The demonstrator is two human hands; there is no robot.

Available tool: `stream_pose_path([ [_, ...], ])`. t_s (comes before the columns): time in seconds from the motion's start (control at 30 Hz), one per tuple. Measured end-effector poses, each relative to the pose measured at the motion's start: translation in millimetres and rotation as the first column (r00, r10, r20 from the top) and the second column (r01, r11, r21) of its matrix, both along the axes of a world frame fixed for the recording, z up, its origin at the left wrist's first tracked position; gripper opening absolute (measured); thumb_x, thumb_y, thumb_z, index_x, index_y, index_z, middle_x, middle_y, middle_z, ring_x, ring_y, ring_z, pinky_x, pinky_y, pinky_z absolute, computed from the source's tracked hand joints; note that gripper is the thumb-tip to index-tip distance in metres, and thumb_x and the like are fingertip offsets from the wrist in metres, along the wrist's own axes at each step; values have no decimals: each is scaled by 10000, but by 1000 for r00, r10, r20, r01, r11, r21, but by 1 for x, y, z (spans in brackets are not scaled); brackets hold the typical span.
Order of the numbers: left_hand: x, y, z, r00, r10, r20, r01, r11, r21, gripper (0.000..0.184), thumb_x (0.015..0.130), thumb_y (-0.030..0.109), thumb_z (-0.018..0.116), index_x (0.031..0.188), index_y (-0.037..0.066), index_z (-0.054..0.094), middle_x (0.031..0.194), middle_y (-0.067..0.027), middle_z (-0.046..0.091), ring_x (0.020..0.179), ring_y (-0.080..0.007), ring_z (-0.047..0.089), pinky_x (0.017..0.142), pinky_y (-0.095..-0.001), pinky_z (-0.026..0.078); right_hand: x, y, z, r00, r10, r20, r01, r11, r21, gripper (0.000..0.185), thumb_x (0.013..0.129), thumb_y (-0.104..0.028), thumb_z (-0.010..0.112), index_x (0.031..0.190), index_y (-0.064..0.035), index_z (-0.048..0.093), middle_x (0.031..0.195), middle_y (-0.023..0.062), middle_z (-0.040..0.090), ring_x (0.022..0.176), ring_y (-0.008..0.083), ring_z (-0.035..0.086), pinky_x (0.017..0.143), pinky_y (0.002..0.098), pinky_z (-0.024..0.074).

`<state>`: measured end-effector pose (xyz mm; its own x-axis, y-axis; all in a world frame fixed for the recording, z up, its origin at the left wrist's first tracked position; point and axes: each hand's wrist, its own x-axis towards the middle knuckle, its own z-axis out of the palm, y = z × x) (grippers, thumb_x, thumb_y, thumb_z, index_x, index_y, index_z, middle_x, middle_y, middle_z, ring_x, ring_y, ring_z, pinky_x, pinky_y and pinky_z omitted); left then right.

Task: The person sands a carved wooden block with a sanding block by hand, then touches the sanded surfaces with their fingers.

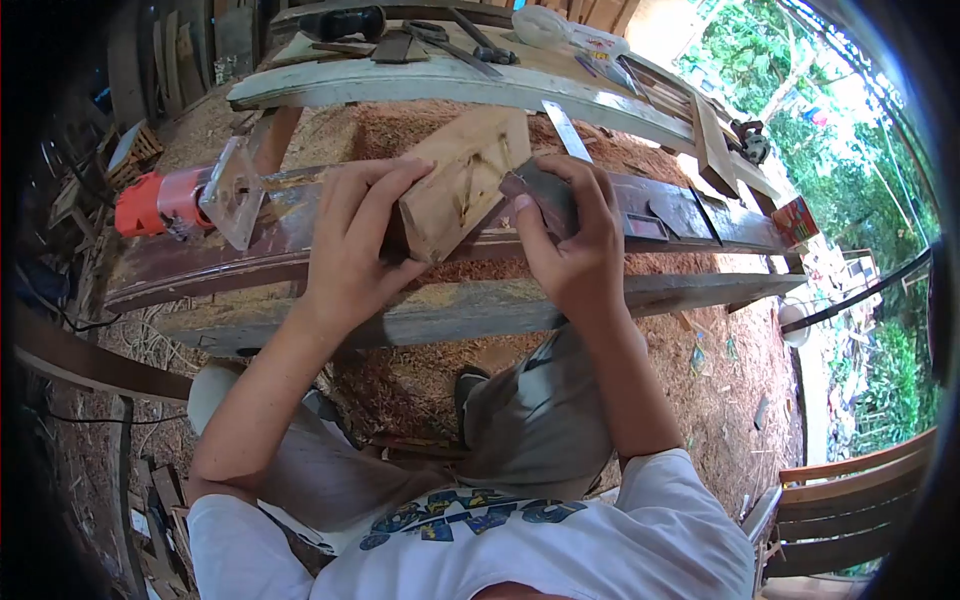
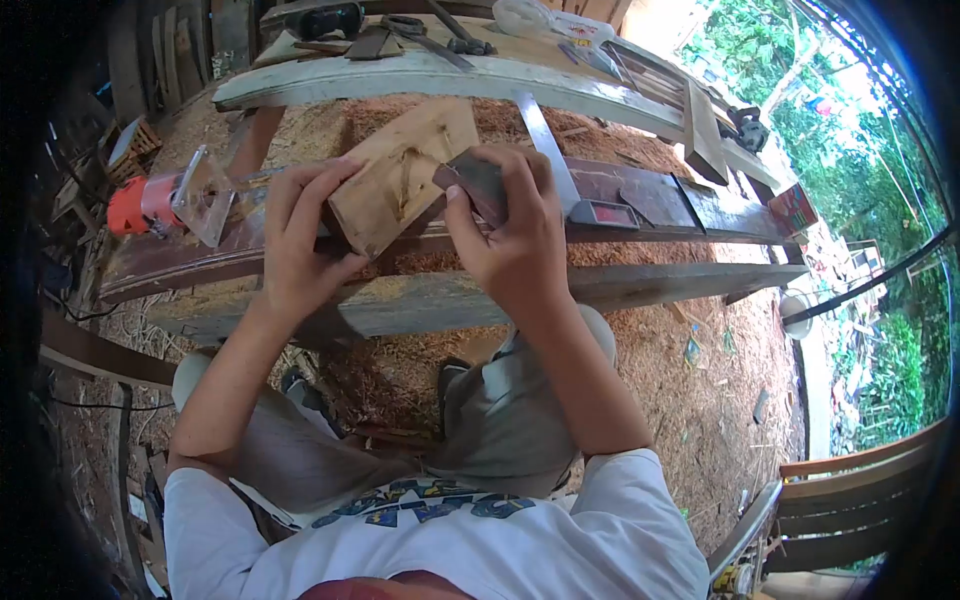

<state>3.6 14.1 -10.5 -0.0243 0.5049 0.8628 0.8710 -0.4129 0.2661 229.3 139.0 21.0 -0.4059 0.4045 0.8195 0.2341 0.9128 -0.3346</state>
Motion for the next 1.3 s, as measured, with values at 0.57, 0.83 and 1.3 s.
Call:
stream_pose_path([
  [0.57, 16, 31, -13, 976, -209, -62, 214, 973, 84, 916, 606, 7, 959, 1471, 97, 673, 1466, -185, 606, 1353, -420, 622, 1137, -500, 524, 0, 4, -24, 990, -140, -18, 140, 990, 1, 311, 970, -111, 785, 1243, -25, 662, 1180, 222, 672, 1102, 464, 679, 958, 521, 557],
  [0.83, 15, 28, -13, 959, -282, -16, 282, 956, 82, 979, 549, 34, 999, 1470, 96, 672, 1468, -179, 625, 1380, -424, 623, 1155, -519, 527, 13, 7, -19, 991, -130, -35, 128, 991, -48, 335, 964, -139, 786, 1276, -55, 695, 1174, 222, 671, 1076, 443, 688, 915, 522, 576],
  [1.3, 14, 29, -17, 978, -190, -91, 199, 975, 102, 920, 666, 135, 1043, 1489, 65, 639, 1486, -200, 608, 1402, -423, 626, 1159, -536, 545, 10, 3, -24, 981, -193, 2, 192, 979, -60, 353, 949, -131, 841, 1298, -94, 809, 1072, 134, 715, 1015, 310, 675, 930, 416, 565],
])
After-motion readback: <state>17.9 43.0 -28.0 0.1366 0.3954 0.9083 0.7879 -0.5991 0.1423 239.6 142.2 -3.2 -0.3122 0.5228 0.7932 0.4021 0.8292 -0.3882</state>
